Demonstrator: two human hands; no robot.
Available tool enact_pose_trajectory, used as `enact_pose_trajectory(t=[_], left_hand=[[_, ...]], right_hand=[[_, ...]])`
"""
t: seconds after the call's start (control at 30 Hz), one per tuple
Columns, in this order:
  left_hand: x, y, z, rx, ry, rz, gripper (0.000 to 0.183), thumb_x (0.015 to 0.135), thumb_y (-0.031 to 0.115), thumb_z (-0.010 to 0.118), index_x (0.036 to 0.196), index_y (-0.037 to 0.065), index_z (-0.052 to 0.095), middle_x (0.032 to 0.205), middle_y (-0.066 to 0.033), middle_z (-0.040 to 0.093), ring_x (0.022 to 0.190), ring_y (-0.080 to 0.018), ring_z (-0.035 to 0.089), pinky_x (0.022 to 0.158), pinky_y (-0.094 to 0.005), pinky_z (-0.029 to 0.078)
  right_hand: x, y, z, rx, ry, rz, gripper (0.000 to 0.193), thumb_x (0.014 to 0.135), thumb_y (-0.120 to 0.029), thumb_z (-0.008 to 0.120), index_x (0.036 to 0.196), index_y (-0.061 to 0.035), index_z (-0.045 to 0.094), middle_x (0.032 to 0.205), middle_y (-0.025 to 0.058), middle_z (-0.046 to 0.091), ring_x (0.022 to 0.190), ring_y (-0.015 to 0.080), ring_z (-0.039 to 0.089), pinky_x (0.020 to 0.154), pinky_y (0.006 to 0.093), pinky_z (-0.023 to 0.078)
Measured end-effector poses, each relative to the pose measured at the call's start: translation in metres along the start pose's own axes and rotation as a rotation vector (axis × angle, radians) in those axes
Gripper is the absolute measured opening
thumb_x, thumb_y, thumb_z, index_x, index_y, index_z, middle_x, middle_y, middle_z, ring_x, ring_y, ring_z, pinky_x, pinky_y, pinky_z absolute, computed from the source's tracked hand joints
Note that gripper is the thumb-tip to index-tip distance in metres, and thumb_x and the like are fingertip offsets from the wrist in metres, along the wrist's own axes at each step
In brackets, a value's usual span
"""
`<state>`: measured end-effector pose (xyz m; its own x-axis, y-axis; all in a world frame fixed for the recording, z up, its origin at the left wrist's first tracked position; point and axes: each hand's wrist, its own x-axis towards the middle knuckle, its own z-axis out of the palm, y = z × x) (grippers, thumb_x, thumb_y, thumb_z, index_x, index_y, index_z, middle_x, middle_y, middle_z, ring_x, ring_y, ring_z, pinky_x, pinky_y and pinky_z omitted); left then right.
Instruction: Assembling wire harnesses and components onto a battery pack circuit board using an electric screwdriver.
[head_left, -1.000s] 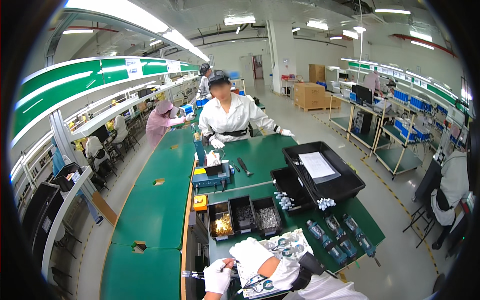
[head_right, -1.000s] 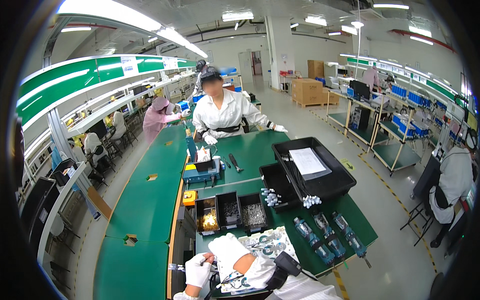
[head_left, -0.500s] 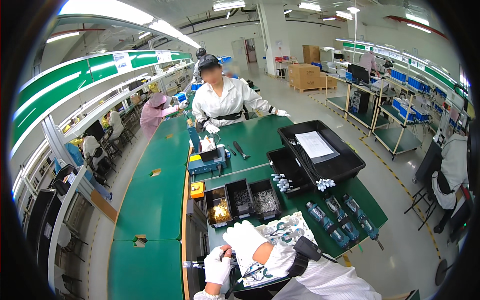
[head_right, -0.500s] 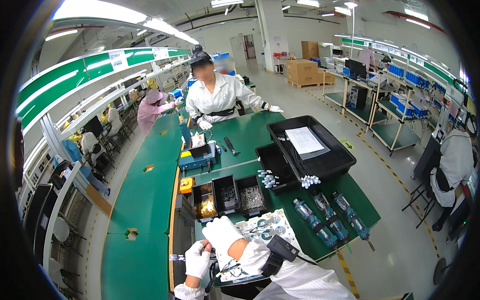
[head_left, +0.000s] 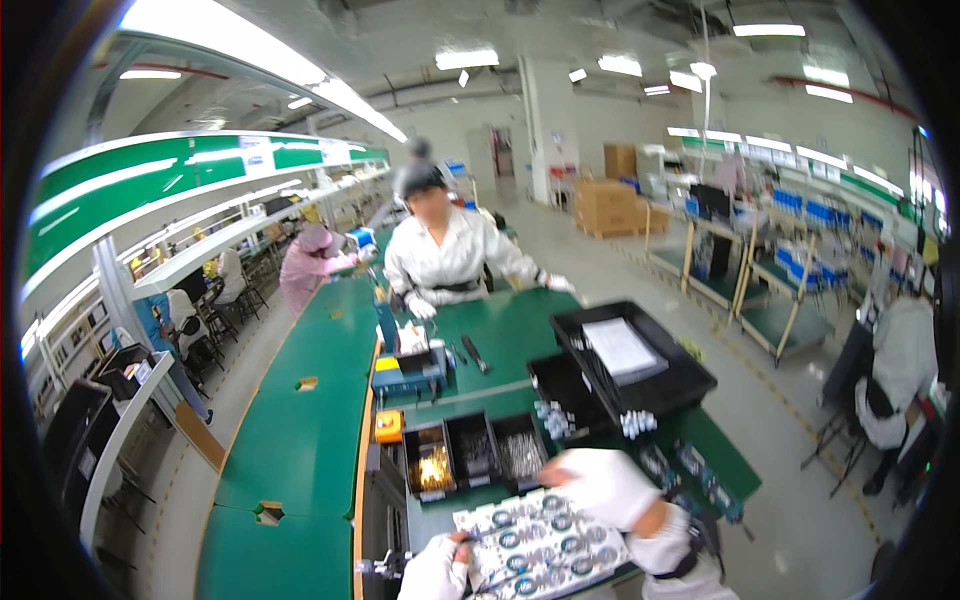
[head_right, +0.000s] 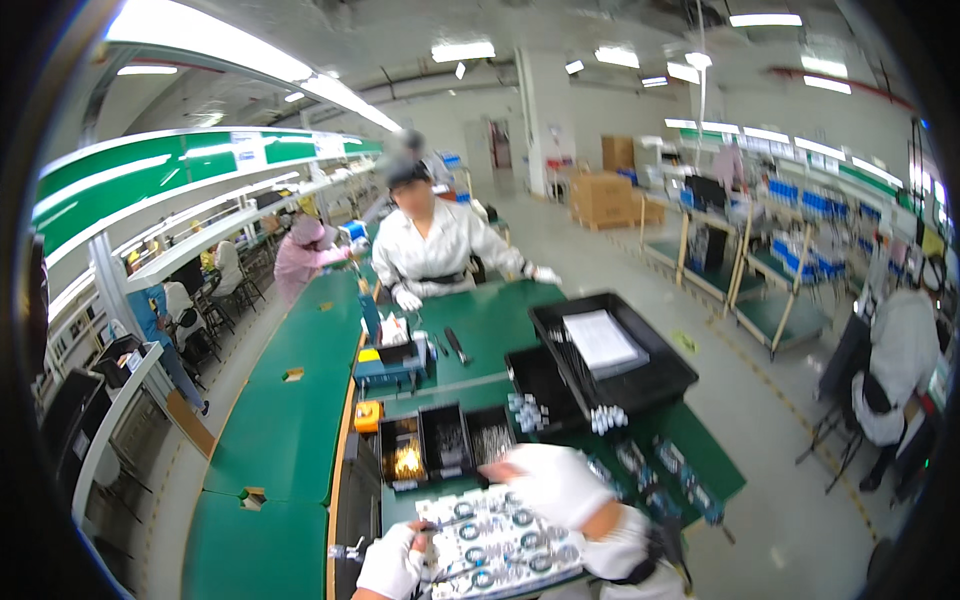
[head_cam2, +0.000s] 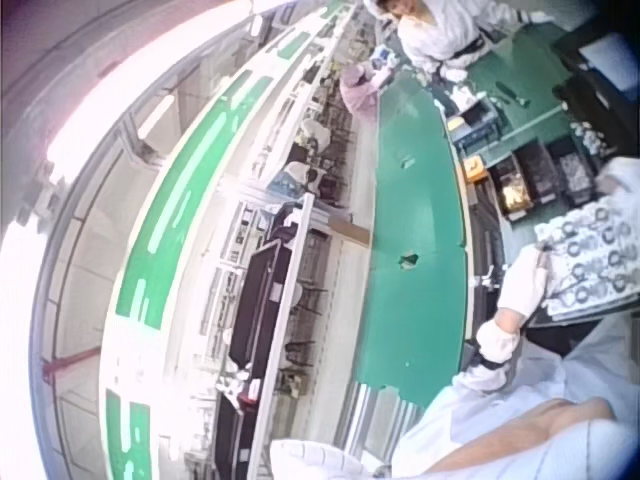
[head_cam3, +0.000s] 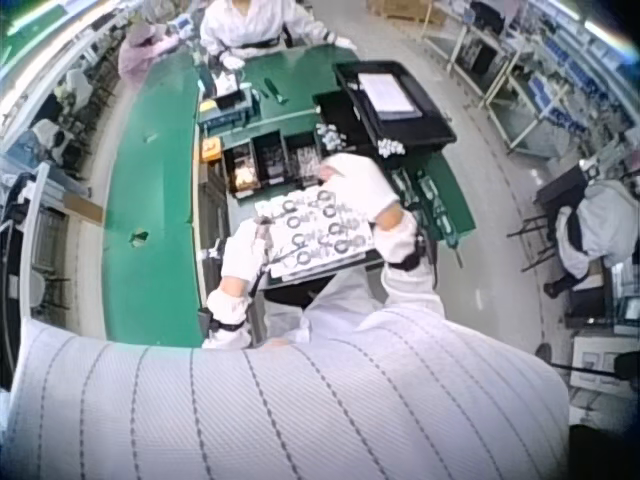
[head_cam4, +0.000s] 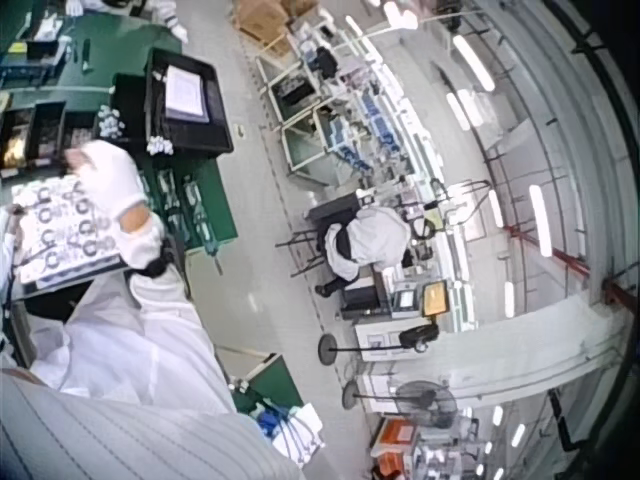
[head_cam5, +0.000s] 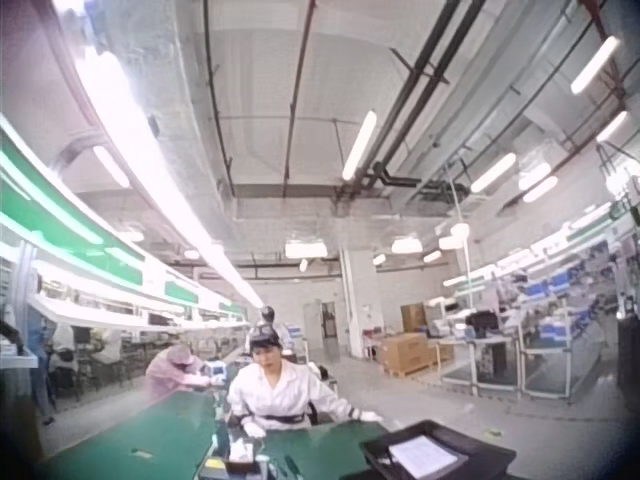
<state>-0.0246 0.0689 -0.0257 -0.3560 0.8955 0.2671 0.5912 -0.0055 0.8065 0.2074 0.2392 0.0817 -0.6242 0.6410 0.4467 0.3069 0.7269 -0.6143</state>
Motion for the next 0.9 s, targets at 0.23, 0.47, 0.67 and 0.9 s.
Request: enact_pose_trajectory(t=[0.23, 0.47, 0.67, 0.9], left_hand=[[0.001, 0.014, 0.008, 0.474, -0.088, 0.161, 0.033, 0.095, 0.024, 0.054, 0.123, 0.007, 0.059, 0.094, -0.0193, 0.063, 0.081, -0.0402, 0.065, 0.070, -0.0496, 0.054], [-0.005, 0.015, 0.014, 0.542, -0.150, 0.044, 0.052, 0.088, 0.019, 0.058, 0.138, 0.005, 0.051, 0.117, -0.0218, 0.059, 0.085, -0.0389, 0.065, 0.074, -0.0505, 0.054], [0.001, 0.046, 0.006, 0.556, -0.144, 0.001, 0.043, 0.092, 0.025, 0.061, 0.130, 0.005, 0.059, 0.113, -0.0159, 0.057, 0.082, -0.0336, 0.065, 0.072, -0.0452, 0.055], [-0.003, 0.027, 0.015, 0.506, -0.131, -0.004, 0.044, 0.095, 0.026, 0.060, 0.133, 0.006, 0.057, 0.114, -0.0178, 0.057, 0.083, -0.0335, 0.064, 0.070, -0.0449, 0.055]], right_hand=[[-0.174, 0.225, -0.101, -0.990, -0.237, 1.061, 0.047, 0.091, -0.052, 0.058, 0.110, -0.0109, 0.071, 0.111, 0.0171, 0.072, 0.104, 0.0359, 0.069, 0.090, 0.0523, 0.052], [-0.204, 0.250, -0.100, -0.663, -0.314, 1.061, 0.083, 0.074, -0.051, 0.078, 0.135, 0.0000, 0.055, 0.119, 0.0258, 0.068, 0.111, 0.0398, 0.066, 0.099, 0.0426, 0.052], [-0.223, 0.259, -0.133, 0.101, -0.155, 1.243, 0.033, 0.083, -0.034, 0.074, 0.093, -0.0027, 0.071, 0.072, 0.0044, 0.067, 0.058, 0.0154, 0.061, 0.056, 0.0305, 0.048], [-0.201, 0.167, -0.185, 1.474, 0.628, 0.415, 0.042, 0.097, -0.028, 0.063, 0.132, -0.0073, 0.051, 0.093, 0.0015, 0.055, 0.061, 0.0092, 0.045, 0.052, 0.0312, 0.042]])
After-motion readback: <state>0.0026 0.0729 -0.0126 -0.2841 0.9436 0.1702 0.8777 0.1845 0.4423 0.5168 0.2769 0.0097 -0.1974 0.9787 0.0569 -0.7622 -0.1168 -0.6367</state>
